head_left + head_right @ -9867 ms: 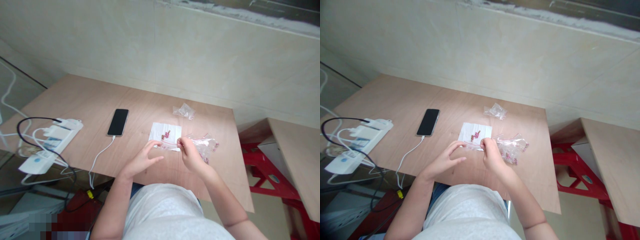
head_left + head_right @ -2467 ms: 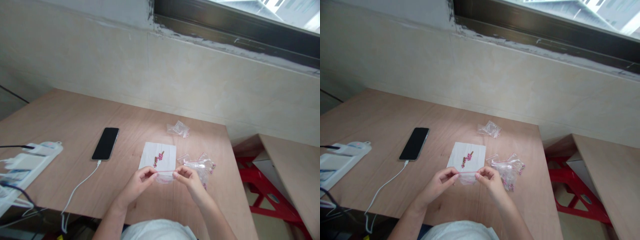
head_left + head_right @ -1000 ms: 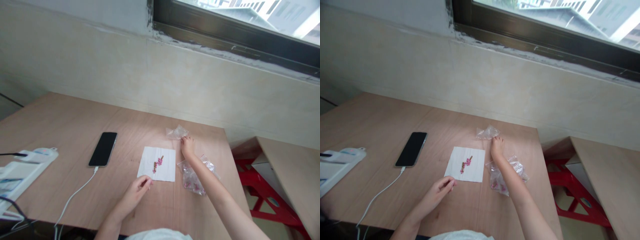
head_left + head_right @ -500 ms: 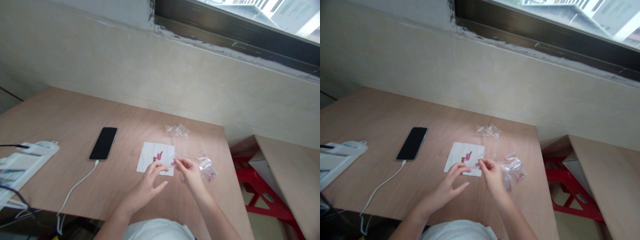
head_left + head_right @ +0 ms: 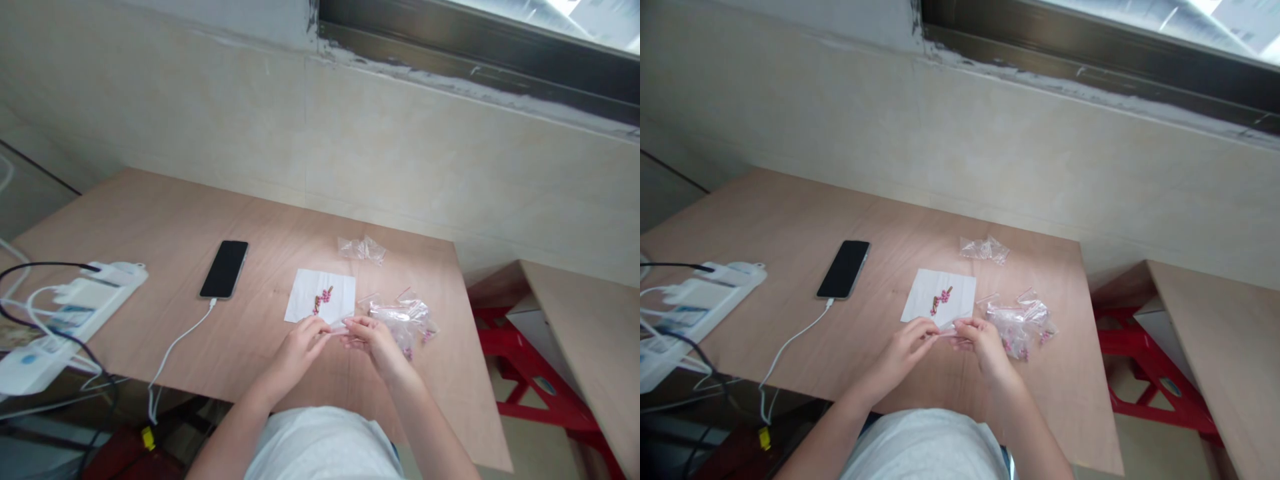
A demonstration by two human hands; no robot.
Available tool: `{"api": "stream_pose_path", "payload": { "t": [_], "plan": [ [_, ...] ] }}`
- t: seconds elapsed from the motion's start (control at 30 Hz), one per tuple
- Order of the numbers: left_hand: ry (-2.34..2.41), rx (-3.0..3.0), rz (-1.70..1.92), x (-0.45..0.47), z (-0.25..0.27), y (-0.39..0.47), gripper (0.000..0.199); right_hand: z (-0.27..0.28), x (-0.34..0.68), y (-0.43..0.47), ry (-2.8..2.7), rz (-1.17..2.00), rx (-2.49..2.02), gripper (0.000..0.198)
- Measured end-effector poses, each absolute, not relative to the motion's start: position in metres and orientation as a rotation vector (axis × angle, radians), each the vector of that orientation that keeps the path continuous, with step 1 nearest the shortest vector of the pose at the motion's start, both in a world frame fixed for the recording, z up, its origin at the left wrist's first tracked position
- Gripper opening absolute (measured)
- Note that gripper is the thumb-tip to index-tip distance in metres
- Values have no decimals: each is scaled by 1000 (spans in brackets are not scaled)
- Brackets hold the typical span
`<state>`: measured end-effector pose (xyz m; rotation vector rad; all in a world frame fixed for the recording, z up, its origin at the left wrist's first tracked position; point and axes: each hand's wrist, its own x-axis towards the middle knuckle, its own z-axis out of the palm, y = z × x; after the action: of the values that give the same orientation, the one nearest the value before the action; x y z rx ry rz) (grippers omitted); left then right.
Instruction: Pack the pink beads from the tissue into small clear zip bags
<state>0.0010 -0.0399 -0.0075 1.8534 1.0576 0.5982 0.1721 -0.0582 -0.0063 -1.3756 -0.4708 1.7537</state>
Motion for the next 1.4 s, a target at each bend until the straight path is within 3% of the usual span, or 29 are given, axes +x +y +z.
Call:
{"api": "stream_pose_path", "payload": {
  "t": [0.3,0.73,0.93,1.1,1.23,1.4],
  "plan": [
    [1157,1760,604,-2,-11,-38,17,-1,145,-76,-836,1660,-1477,45],
    [995,1346,437,-7,-7,-41,16,-7,152,-68,-915,1931,-1390,34],
    [974,1334,351,-7,-9,-41,14,-2,148,-68,-1077,1795,-1505,15],
    [1257,1629,475,-11,-18,-38,13,-6,150,-69,-1188,1494,-1746,17],
    [1174,1715,448,-10,-13,-40,5,-5,141,-71,-1292,1407,-1706,14],
    [1047,1686,431,-3,-21,-43,44,4,129,-74,-1428,1392,-1652,18]
  ]
}}
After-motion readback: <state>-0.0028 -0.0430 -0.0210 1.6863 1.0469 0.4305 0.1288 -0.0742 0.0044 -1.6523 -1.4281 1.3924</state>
